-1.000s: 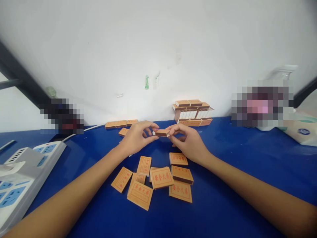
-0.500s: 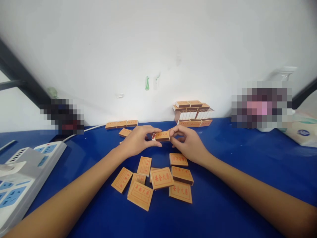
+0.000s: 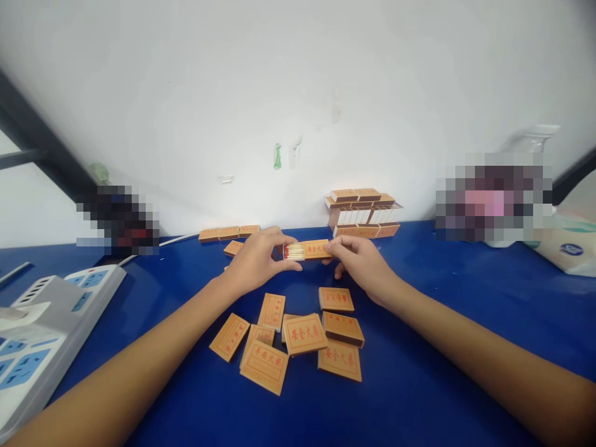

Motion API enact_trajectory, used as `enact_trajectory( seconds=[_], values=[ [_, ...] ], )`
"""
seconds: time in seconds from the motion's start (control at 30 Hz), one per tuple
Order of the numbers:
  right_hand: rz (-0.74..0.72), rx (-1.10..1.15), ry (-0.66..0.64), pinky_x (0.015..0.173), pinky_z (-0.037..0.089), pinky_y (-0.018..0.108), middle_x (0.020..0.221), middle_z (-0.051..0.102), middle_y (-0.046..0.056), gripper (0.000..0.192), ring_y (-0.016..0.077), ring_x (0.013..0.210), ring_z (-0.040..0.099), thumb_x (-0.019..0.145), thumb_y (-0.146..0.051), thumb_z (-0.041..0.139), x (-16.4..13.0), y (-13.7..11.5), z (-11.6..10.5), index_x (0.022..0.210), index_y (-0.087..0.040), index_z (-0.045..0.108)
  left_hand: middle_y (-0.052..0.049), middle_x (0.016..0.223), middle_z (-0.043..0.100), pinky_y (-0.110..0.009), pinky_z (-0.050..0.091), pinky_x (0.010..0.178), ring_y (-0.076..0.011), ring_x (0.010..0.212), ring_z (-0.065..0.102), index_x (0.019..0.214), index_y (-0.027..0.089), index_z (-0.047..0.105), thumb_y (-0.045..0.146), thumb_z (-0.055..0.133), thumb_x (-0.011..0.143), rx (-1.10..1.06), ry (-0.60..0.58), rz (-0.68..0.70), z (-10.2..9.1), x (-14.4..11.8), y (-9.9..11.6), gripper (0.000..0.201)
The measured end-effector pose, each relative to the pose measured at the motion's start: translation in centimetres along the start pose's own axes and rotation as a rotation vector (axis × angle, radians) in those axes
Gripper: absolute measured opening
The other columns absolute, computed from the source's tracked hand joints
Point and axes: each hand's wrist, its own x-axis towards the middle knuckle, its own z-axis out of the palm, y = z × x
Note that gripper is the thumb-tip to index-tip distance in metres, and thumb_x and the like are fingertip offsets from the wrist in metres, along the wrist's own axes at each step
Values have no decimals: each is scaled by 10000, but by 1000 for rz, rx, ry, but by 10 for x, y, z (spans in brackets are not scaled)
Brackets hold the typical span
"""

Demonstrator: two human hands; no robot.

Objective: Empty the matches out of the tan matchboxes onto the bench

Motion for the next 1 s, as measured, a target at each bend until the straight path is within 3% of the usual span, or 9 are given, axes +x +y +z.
enact_trajectory(
  seconds=[0.17, 0.4, 0.63, 0.73, 0.83, 0.93, 1.0],
  values=[
    [14, -125, 142, 414, 400, 247, 588, 617, 2, 279, 113, 422, 491, 879, -450, 657, 6, 5, -7, 768, -198, 611, -48, 939, 700, -335, 489, 733, -208, 817, 631, 1107, 227, 768, 417, 841, 814, 66, 9, -69, -3, 0, -5, 357],
    [-198, -271, 139, 530, 465, 284, 759, 674, 52, 291, 171, 609, 610, 860, -482, 659, 15, 10, -18, 820, -199, 608, -41, 967, 739, -342, 461, 723, -232, 832, 654, 1074, 249, 778, 445, 820, 826, 117, -111, -99, -6, -1, -11, 319],
    [-59, -370, 76, 571, 407, 267, 699, 646, 24, 188, 146, 612, 551, 833, -353, 621, 23, -5, -41, 757, -181, 617, -60, 1065, 734, -340, 473, 784, -245, 968, 672, 1125, 213, 766, 462, 745, 882, 157, -165, -80, -10, -4, -4, 349],
    [25, -425, -69, 519, 330, 255, 630, 568, 0, 208, 130, 571, 474, 825, -356, 638, 23, -18, -62, 706, -187, 613, -57, 1056, 729, -337, 476, 793, -230, 944, 669, 1120, 213, 769, 451, 726, 884, 161, -171, -63, -10, -4, -4, 338],
    [179, -260, -158, 450, 201, 239, 565, 419, -40, 249, 93, 495, 306, 834, -366, 669, 24, -29, -93, 693, -201, 546, -53, 1039, 724, -332, 474, 781, -218, 914, 663, 1108, 222, 774, 432, 722, 876, 153, -177, -51, -10, -3, -7, 318],
    [227, -99, -78, 444, 131, 238, 573, 334, -58, 289, 76, 498, 209, 888, -315, 623, 27, -35, -124, 675, -210, 459, -53, 1037, 722, -329, 474, 773, -213, 899, 658, 1097, 225, 779, 405, 716, 870, 145, -183, -48, -10, -3, -8, 296],
    [175, -95, 102, 450, 173, 236, 604, 332, -56, 287, 78, 513, 232, 923, -266, 563, 31, -34, -136, 687, -221, 407, -55, 1028, 723, -330, 476, 769, -210, 889, 657, 1099, 224, 779, 388, 715, 864, 148, -185, -47, -11, -3, -8, 293]
  ],
)
